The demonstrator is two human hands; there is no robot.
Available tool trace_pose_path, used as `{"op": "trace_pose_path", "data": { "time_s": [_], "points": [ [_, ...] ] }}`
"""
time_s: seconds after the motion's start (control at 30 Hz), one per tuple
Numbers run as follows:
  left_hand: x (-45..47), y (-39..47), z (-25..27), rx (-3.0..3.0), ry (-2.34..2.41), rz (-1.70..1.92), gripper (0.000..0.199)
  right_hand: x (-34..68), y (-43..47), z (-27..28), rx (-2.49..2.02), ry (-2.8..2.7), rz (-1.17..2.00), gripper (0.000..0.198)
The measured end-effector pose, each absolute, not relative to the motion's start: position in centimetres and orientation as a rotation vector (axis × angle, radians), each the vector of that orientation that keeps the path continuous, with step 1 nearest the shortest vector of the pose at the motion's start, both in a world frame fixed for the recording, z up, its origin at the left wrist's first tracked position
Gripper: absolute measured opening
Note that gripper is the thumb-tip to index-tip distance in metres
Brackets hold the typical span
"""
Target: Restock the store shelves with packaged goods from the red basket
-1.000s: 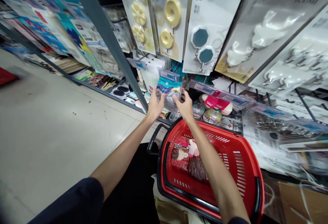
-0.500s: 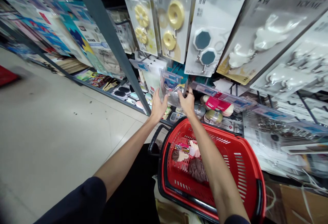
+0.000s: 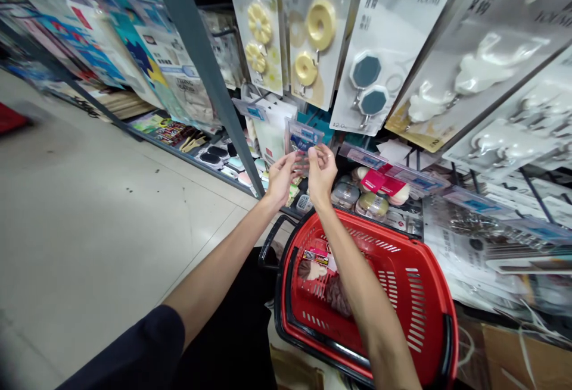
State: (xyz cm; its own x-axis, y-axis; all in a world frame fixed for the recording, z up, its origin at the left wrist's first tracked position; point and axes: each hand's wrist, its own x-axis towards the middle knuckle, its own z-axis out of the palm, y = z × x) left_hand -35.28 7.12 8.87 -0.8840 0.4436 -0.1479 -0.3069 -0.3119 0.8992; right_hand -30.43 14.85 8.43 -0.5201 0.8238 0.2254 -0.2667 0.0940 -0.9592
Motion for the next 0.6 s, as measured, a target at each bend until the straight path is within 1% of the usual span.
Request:
{"op": "trace_pose_path", "data": {
  "time_s": [0.13, 0.27, 0.33, 0.47, 0.53, 0.6],
  "points": [
    [-35.2, 6.7, 10.8, 0.105, 1.120, 2.296, 0.019, -31.7, 14.7, 9.8, -0.562, -1.393, 1.570, 0.039],
    [-35.6, 6.3, 12.5, 0.141, 0.983, 2.357, 0.015, -31.2, 14.8, 9.8, -0.512, -1.466, 1.539, 0.042],
    [-35.8, 6.1, 12.9, 0.127, 0.961, 2.355, 0.014, -31.1, 14.9, 9.8, -0.512, -1.492, 1.529, 0.046],
    [-36.2, 5.5, 12.6, 0.099, 0.986, 2.291, 0.019, -30.6, 15.0, 10.1, -0.525, -1.535, 1.561, 0.052],
    [-36.2, 5.4, 11.9, 0.137, 1.071, 2.251, 0.023, -29.0, 14.9, 9.7, -0.531, -1.588, 1.573, 0.053],
    [-36.0, 5.7, 10.7, 0.184, 1.224, 2.155, 0.024, -25.8, 14.7, 8.2, -0.585, -1.660, 1.564, 0.050]
  ]
}}
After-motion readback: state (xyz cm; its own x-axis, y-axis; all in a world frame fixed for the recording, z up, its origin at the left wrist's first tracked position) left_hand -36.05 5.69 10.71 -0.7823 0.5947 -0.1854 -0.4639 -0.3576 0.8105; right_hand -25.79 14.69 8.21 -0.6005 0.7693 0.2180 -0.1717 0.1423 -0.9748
